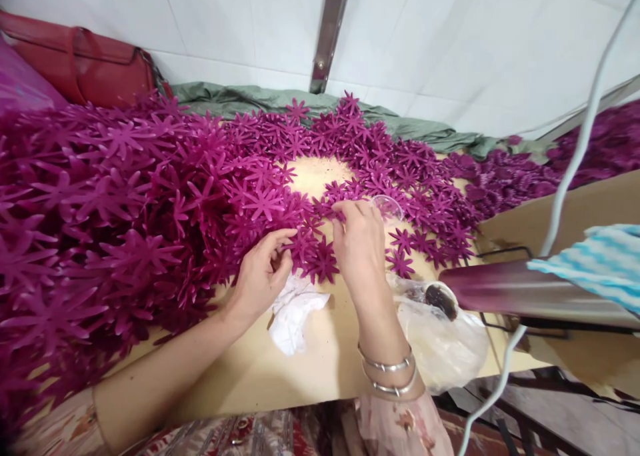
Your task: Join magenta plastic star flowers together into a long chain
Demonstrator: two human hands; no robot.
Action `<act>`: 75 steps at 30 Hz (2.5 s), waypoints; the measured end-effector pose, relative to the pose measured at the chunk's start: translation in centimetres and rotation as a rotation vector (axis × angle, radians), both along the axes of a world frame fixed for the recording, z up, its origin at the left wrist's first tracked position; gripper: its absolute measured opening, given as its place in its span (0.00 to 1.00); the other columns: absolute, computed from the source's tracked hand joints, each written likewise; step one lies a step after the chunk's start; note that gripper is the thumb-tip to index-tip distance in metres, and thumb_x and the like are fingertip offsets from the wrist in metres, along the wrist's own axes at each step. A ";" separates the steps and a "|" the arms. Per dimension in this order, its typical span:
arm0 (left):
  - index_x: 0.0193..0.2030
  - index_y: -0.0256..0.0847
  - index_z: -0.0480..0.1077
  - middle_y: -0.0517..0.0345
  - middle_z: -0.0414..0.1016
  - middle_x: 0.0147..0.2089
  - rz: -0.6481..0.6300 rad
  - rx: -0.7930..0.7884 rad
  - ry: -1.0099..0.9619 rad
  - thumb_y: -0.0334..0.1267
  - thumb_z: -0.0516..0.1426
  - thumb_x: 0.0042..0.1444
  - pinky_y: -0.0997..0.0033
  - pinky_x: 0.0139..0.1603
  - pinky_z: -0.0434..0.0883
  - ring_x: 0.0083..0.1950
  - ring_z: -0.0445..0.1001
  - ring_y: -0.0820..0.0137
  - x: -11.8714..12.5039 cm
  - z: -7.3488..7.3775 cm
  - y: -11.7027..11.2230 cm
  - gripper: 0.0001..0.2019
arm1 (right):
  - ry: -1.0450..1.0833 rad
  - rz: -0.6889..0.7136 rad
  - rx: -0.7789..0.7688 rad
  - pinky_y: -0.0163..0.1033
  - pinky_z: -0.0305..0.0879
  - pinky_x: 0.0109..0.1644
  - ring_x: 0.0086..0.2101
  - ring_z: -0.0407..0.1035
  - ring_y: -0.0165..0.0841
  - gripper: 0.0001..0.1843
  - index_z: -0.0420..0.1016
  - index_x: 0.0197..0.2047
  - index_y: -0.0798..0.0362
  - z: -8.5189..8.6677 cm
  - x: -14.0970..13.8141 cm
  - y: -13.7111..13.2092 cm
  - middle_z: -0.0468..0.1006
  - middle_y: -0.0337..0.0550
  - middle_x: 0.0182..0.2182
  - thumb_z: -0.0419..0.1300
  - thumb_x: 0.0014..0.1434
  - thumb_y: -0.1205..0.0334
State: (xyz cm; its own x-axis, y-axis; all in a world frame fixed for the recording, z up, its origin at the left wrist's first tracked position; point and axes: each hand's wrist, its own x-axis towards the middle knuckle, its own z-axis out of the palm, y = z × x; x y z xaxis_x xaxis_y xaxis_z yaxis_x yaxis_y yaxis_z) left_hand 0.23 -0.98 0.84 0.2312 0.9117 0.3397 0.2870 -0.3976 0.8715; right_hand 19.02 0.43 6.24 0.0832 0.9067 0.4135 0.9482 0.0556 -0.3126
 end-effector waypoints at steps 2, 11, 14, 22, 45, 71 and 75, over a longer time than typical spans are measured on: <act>0.57 0.39 0.71 0.49 0.77 0.48 0.020 0.070 0.135 0.24 0.53 0.60 0.56 0.57 0.74 0.51 0.76 0.61 0.1 -0.1 -0.1 0.19 | -0.084 -0.011 -0.051 0.52 0.65 0.55 0.47 0.68 0.47 0.18 0.81 0.51 0.55 -0.7 -0.3 1.5 0.77 0.55 0.43 0.54 0.63 0.72; 0.58 0.40 0.72 0.48 0.68 0.55 0.041 0.190 0.071 0.21 0.53 0.59 0.59 0.62 0.71 0.57 0.71 0.64 -0.2 -0.3 -0.3 0.22 | -0.351 0.029 -0.102 0.54 0.65 0.52 0.48 0.61 0.48 0.25 0.79 0.59 0.55 -3.3 -0.7 4.2 0.71 0.60 0.51 0.52 0.64 0.73; 0.57 0.40 0.72 0.49 0.70 0.54 0.041 0.210 0.009 0.21 0.52 0.61 0.61 0.60 0.73 0.57 0.73 0.65 -0.1 0.0 -0.2 0.20 | -0.308 0.064 -0.028 0.56 0.66 0.56 0.49 0.63 0.50 0.22 0.80 0.55 0.58 -3.4 -0.1 3.9 0.73 0.60 0.51 0.54 0.61 0.73; 0.56 0.41 0.72 0.50 0.71 0.52 0.007 0.151 -0.189 0.24 0.53 0.65 0.65 0.58 0.75 0.50 0.77 0.70 -0.1 0.5 0.0 0.16 | 0.202 0.089 0.247 0.61 0.59 0.69 0.64 0.64 0.48 0.17 0.81 0.49 0.52 -1.2 0.0 1.7 0.70 0.56 0.63 0.56 0.61 0.70; 0.49 0.43 0.78 0.52 0.76 0.51 0.100 0.007 -0.380 0.33 0.61 0.64 0.66 0.61 0.75 0.55 0.77 0.68 -0.2 -0.4 0.9 0.09 | 0.396 0.282 0.311 0.55 0.68 0.65 0.58 0.73 0.40 0.21 0.72 0.63 0.47 -0.7 -3.8 -4.1 0.80 0.49 0.56 0.55 0.70 0.69; 0.57 0.45 0.69 0.55 0.76 0.50 0.004 -0.255 -0.645 0.35 0.64 0.61 0.71 0.54 0.78 0.49 0.79 0.73 0.4 -0.6 1.0 0.17 | 0.294 0.359 0.341 0.53 0.73 0.57 0.48 0.79 0.39 0.24 0.69 0.65 0.45 -2.9 -4.4 -4.3 0.86 0.46 0.47 0.58 0.68 0.69; 0.58 0.44 0.69 0.55 0.75 0.49 -0.015 -0.253 -0.637 0.35 0.63 0.62 0.74 0.52 0.77 0.48 0.78 0.74 0.3 -0.7 1.0 0.18 | 0.383 0.393 0.353 0.54 0.74 0.58 0.49 0.79 0.39 0.24 0.68 0.66 0.45 -2.9 -4.8 -4.5 0.85 0.46 0.48 0.56 0.69 0.69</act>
State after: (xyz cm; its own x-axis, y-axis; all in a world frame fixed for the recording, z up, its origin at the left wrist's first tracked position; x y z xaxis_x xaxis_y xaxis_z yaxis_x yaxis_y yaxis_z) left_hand 0.58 -0.01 0.10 0.0700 0.9792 0.1906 -0.3168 -0.1593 0.9350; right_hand 14.27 -4.09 3.31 -0.0263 0.7148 0.6988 0.6611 0.5368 -0.5242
